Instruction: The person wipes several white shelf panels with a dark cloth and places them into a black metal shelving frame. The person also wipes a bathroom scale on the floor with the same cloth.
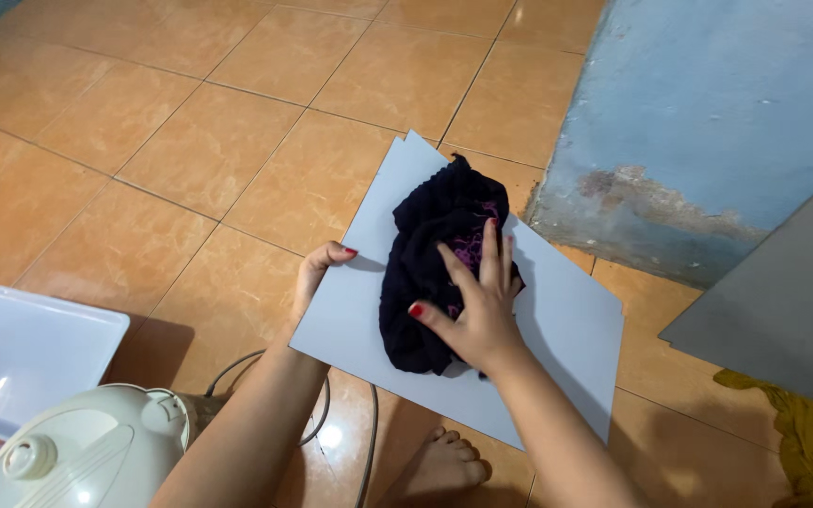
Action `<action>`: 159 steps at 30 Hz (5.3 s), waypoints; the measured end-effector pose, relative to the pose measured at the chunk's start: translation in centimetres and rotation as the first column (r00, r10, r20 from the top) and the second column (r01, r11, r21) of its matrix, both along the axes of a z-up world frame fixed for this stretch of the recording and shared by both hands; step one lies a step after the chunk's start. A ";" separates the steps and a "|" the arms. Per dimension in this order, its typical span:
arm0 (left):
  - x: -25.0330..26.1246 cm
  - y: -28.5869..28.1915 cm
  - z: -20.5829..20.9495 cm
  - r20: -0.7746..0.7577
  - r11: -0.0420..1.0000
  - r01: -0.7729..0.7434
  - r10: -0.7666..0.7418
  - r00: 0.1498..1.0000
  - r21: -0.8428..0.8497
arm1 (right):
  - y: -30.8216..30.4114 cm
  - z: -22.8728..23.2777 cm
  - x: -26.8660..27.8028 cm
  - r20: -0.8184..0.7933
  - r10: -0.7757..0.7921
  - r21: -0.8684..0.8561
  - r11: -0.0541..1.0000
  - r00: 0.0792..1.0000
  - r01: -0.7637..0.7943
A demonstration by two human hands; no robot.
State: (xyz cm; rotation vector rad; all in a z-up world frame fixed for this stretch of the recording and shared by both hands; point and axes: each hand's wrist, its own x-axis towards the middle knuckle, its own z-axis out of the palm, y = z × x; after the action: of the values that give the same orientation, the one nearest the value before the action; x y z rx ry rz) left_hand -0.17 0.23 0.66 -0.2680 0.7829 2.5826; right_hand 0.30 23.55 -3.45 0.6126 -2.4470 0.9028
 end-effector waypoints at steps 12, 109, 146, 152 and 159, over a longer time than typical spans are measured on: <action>-0.1 0.1 0.0 -0.172 0.953 -0.161 0.209 0.963 0.258 | -7.1 2.9 1.4 -0.220 0.181 -0.083 0.976 0.959 -0.203; -1.0 -5.8 -5.8 -0.017 0.989 -0.102 0.101 0.995 -0.111 | -7.0 -1.8 -7.9 -0.153 0.072 0.000 0.997 0.986 -0.073; -0.3 6.8 15.0 -0.425 0.971 0.013 -0.117 0.898 -0.239 | 24.7 -15.5 14.7 0.872 -0.194 -0.105 0.823 0.450 0.558; -3.1 10.0 16.7 -0.710 0.909 0.072 -0.368 0.600 -0.410 | 34.4 -16.7 18.3 0.719 -0.315 -0.354 0.601 0.619 0.717; -5.4 6.9 15.5 -0.623 0.890 0.067 -0.368 0.691 -0.451 | 37.5 -17.0 18.9 0.440 -0.832 0.185 0.451 0.337 0.873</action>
State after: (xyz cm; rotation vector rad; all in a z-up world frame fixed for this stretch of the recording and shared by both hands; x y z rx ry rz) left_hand -5.56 7.09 16.19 0.7148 1.5029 2.2288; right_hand 19.24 61.07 -20.45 -1.0663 -2.5371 0.6870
